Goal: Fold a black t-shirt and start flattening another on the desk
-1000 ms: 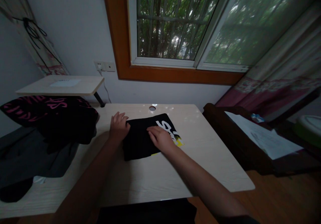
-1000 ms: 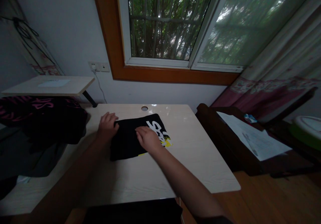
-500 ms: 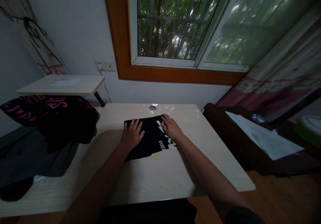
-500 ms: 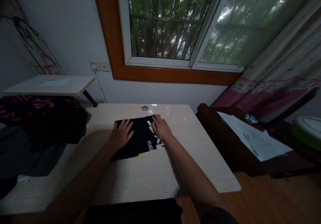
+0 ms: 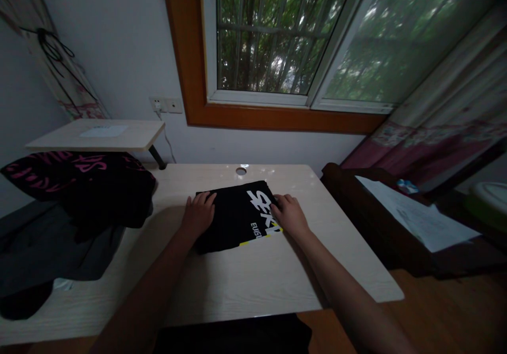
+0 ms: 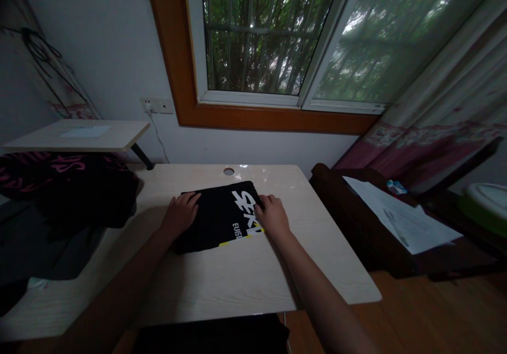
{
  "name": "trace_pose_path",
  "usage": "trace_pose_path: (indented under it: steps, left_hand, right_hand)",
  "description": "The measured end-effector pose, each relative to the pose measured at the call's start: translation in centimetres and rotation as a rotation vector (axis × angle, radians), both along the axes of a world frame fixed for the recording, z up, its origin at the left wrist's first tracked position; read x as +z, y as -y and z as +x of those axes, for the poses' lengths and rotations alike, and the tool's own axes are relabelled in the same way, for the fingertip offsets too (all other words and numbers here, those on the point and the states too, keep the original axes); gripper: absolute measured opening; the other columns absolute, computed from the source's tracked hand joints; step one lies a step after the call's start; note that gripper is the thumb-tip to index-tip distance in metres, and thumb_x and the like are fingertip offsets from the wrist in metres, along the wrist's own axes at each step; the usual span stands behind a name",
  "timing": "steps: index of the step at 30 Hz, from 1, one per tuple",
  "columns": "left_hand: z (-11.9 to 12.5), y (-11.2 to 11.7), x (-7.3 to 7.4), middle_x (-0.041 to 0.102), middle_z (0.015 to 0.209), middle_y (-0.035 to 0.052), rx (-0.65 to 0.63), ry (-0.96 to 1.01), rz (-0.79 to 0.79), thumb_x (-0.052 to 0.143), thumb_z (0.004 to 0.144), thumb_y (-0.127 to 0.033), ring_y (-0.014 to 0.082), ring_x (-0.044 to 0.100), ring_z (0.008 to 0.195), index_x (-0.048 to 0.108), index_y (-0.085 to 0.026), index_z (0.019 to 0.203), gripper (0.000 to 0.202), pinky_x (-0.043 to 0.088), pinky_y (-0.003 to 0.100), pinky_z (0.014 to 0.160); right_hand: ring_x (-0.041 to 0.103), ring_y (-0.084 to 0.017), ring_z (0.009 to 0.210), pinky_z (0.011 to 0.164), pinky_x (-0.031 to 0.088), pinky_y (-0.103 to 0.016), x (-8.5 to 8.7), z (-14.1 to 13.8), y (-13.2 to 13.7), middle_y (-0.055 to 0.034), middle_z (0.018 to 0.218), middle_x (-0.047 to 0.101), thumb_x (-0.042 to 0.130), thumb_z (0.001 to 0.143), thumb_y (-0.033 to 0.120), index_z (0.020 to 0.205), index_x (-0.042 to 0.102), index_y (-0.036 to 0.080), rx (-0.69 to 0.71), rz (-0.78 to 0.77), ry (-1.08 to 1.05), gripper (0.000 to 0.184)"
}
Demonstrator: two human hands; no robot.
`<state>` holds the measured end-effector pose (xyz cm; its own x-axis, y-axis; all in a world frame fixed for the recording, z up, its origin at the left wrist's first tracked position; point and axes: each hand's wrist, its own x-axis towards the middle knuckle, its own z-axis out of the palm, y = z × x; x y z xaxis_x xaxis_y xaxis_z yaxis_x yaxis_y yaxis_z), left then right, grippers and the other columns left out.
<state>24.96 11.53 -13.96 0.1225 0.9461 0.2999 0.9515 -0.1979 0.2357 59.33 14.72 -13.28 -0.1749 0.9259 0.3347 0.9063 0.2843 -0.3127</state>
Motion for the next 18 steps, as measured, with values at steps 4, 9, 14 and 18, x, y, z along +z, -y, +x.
trace_pose_path:
  steps: [4,9,14,18]
  left_hand:
    - [-0.6,-0.6,1.2,0.065,0.126,0.0116,0.024,-0.059,-0.003,0.044,0.097,-0.026,0.0295,0.058,0.116,0.058,-0.025,0.138,0.043,0.036,0.051,0.11]
    - [-1.2,-1.1,2.2,0.065,0.115,0.0109,0.036,-0.081,-0.055,0.052,0.096,-0.033,0.0274,0.058,0.112,0.064,-0.023,0.122,0.03,0.044,0.04,0.097]
    - [-1.3,-0.3,2.6,0.068,0.104,0.0063,-0.037,-0.003,-0.192,0.058,0.092,-0.035,0.0224,0.063,0.097,0.062,-0.023,0.102,0.016,0.044,0.034,0.082]
    - [-0.4,1.6,3.0,0.069,0.099,0.0049,-0.046,0.045,-0.329,0.058,0.092,-0.04,0.0215,0.064,0.086,0.058,-0.024,0.097,0.017,0.04,0.031,0.069]
  right_hand:
    - [0.067,-0.025,0.098,0.084,0.05,-0.033,0.9,0.7,2.1,-0.0112,0.114,0.071,0.057,0.094,0.041,0.128,0.062,0.021,-0.049,-0.206,-0.093,0.041]
    - [0.069,-0.024,0.101,0.081,0.05,-0.031,0.6,1.6,3.0,-0.0074,0.115,0.073,0.057,0.091,0.031,0.129,0.058,0.027,-0.013,-0.276,-0.232,0.039]
    - [0.07,-0.022,0.091,0.077,0.051,-0.031,-1.4,3.1,0.6,-0.0045,0.102,0.074,0.057,0.088,0.032,0.123,0.059,0.027,-0.087,-0.218,-0.434,0.035]
    - [0.069,-0.021,0.082,0.071,0.051,-0.031,-2.5,4.1,-2.7,-0.003,0.091,0.071,0.061,0.084,0.039,0.118,0.061,0.025,-0.165,-0.137,-0.563,0.037]
